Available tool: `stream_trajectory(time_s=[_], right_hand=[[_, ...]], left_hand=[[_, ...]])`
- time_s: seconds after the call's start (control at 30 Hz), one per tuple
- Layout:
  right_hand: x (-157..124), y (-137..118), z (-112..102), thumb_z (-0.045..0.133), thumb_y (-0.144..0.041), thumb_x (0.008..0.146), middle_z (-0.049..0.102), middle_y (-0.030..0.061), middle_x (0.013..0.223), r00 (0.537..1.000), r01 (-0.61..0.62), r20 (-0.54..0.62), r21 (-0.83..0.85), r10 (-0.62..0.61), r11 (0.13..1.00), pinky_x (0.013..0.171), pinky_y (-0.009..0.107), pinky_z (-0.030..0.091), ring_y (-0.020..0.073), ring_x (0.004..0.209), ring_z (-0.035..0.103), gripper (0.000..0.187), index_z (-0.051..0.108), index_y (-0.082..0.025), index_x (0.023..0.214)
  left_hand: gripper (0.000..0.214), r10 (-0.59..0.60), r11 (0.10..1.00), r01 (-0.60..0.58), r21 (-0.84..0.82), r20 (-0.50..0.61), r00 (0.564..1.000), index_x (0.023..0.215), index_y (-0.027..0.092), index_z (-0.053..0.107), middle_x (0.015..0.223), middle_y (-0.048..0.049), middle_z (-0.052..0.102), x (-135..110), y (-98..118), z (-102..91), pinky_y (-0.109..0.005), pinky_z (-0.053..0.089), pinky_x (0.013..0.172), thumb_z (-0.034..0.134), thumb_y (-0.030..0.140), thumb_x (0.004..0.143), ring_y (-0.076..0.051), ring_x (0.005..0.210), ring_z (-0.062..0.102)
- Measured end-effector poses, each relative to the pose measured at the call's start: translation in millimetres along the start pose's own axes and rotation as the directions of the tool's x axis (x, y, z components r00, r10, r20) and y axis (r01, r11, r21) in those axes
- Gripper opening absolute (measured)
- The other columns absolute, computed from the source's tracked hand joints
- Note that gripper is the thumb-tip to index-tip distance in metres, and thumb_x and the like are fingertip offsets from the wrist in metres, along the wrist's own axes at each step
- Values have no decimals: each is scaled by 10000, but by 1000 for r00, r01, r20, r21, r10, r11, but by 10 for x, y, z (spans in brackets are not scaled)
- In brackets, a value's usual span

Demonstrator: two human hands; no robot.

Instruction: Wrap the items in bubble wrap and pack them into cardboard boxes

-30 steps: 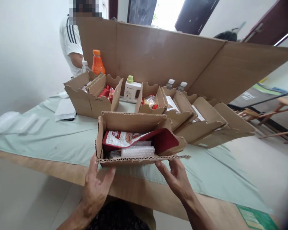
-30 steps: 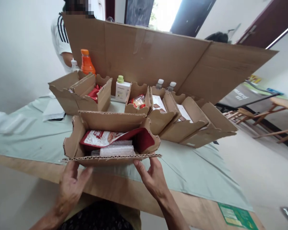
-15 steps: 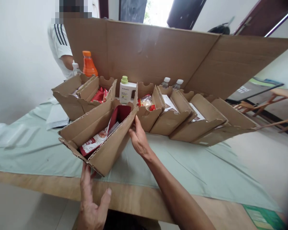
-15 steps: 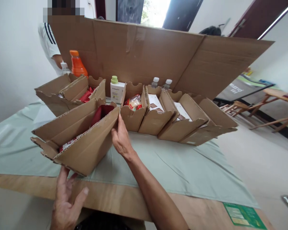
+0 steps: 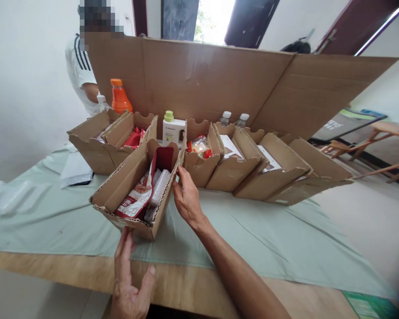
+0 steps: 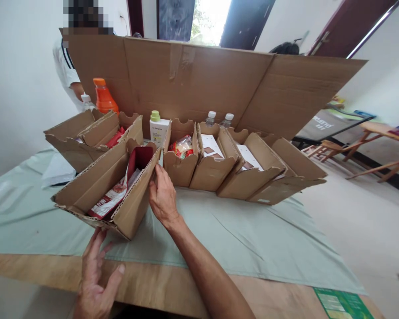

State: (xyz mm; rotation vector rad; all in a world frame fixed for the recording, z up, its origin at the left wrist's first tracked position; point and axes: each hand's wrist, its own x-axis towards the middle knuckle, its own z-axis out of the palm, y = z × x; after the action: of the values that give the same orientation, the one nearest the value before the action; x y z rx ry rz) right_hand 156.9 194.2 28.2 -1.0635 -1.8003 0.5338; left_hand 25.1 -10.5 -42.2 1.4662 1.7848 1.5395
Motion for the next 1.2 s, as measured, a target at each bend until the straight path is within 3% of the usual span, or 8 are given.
stream_trajectory(time_s=[0.17, 0.33, 0.6, 0.73, 0.87, 0.97, 1.07, 1.2], right_hand=[[52, 48, -73, 480, -198, 924, 602, 115, 1524, 1000, -18, 4, -42, 18, 999, 1216, 474, 437, 263, 1416, 557, 585, 535, -208, 1507], [12, 190, -88, 514, -260, 929, 730, 117, 1325, 995, -102, -7, -91, 102, 991, 1073, 455, 531, 273, 1192, 692, 465, 642, -209, 1373], [-194, 622, 89, 518, -172, 872, 787, 131, 1186, 977, -214, -15, -148, 214, 965, 1011, 452, 564, 287, 1096, 738, 384, 733, -200, 1189], [-225, 660, 127, 528, -173, 873, 798, 110, 1154, 977, -212, -1, -160, 215, 964, 1013, 438, 561, 271, 1058, 747, 365, 752, -218, 1157], [-217, 648, 109, 520, -188, 878, 800, 112, 1145, 976, -214, -3, -149, 216, 965, 1002, 441, 566, 272, 1048, 751, 349, 759, -214, 1131], [-226, 637, 80, 517, -201, 878, 805, 108, 1139, 977, -214, -13, -130, 214, 968, 987, 443, 569, 274, 1043, 753, 326, 763, -221, 1092], [-229, 547, 27, 506, -228, 895, 819, 91, 1064, 979, -204, -13, -100, 204, 974, 936, 427, 578, 263, 986, 762, 304, 757, -228, 1067], [-52, 102, -42, 503, -298, 953, 808, 41, 919, 990, -138, 24, -32, 139, 990, 836, 337, 574, 202, 829, 747, 331, 725, -238, 1190]], left_hand=[[807, 100, 994, -101, 30, 39, 994, 1672, 349, 247, 1712, -109, 326, 120, -79, 45, -577, 402, 1247, 615, 210, 967, -345, 1554, 384], [774, 77, 997, -80, 22, 83, 994, 1665, 348, 255, 1698, -116, 362, 367, -47, 150, -616, 366, 1252, 591, 222, 980, -343, 1540, 408], [809, 119, 992, -110, -54, 182, 976, 1639, 247, 326, 1687, -145, 402, 1173, -13, 581, -572, 351, 1270, 608, 213, 882, -317, 1560, 397], [835, 178, 984, -173, -42, 200, 964, 1606, 180, 381, 1664, -176, 427, 1591, -2, 873, -570, 296, 1297, 616, 200, 805, -335, 1565, 384], [854, 190, 982, -189, -25, 243, 951, 1591, 126, 391, 1654, -211, 431, 1789, 29, 1027, -580, 266, 1306, 604, 195, 767, -345, 1560, 391], [808, 185, 979, -201, 22, 299, 936, 1575, 127, 425, 1649, -210, 442, 1719, -28, 844, -594, 306, 1285, 604, 218, 793, -348, 1554, 400], [609, 165, 971, -211, 116, 318, 933, 1468, 187, 575, 1600, -177, 515, 1498, -197, 398, -594, 453, 1187, 608, 265, 864, -349, 1489, 485], [349, 115, 956, -150, 251, 150, 982, 1252, 204, 722, 1484, -170, 617, 1195, -453, -193, -455, 652, 858, 598, 300, 940, -358, 1376, 579]])
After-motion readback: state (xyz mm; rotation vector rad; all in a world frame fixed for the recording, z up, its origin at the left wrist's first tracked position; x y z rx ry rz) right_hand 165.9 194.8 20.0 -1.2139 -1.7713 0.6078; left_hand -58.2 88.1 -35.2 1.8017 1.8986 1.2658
